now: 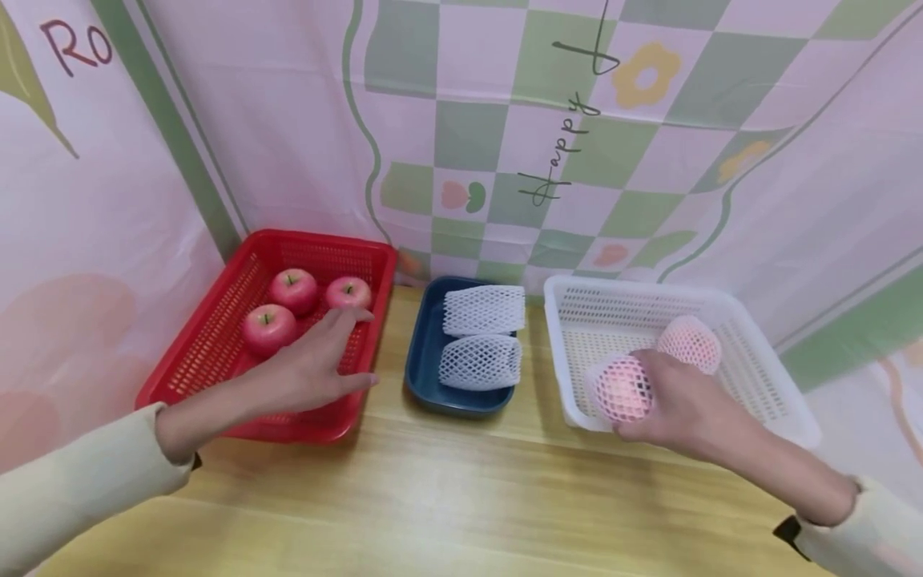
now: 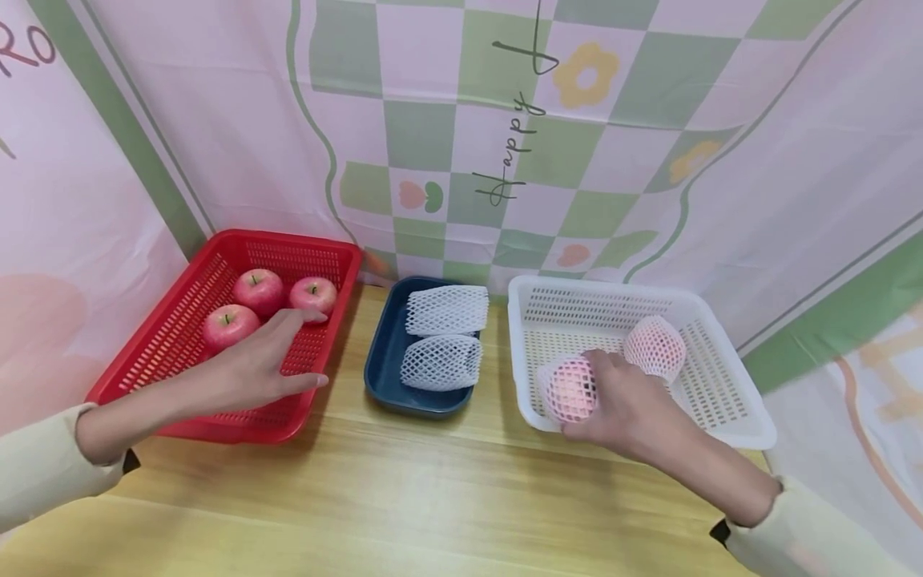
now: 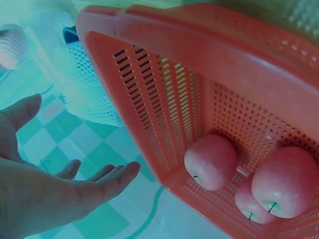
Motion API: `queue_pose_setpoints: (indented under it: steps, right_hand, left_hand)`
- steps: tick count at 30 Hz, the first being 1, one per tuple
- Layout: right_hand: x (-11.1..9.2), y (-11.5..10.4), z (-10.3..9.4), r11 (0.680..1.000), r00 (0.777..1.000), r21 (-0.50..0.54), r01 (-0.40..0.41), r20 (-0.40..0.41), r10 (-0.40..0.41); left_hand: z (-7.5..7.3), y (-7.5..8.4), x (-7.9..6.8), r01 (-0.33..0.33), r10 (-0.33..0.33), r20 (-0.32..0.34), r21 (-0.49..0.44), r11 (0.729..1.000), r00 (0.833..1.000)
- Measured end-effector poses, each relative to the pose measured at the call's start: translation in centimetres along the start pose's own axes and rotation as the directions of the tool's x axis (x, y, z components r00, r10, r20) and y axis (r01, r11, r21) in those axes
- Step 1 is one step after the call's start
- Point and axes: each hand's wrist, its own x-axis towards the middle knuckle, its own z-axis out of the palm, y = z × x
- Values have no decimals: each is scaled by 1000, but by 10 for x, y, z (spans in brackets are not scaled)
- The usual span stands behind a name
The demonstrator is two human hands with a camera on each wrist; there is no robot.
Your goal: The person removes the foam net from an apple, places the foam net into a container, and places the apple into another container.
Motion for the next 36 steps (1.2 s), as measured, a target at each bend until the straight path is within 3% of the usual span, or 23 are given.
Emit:
queue_pose_setpoints:
  steps: [9, 19, 30, 36]
  right_hand:
    - [-9, -17, 9, 998, 998, -44, 44, -36, -46]
    - [-20, -36, 16, 998, 998, 35, 60, 3, -60]
    - [-33, -56, 29, 994, 994, 41, 104, 22, -105]
    - [-36, -63, 40, 991, 991, 39, 128, 41, -129]
  left_hand:
    - [9, 8, -5, -19, 19, 11, 3, 1000, 1000]
    - [19, 15, -13, -106, 106, -3, -20, 994, 994]
    - [34, 24, -17, -169, 172, 22, -87, 982, 985]
    - [43, 29, -20, -169, 177, 61, -118, 979, 982]
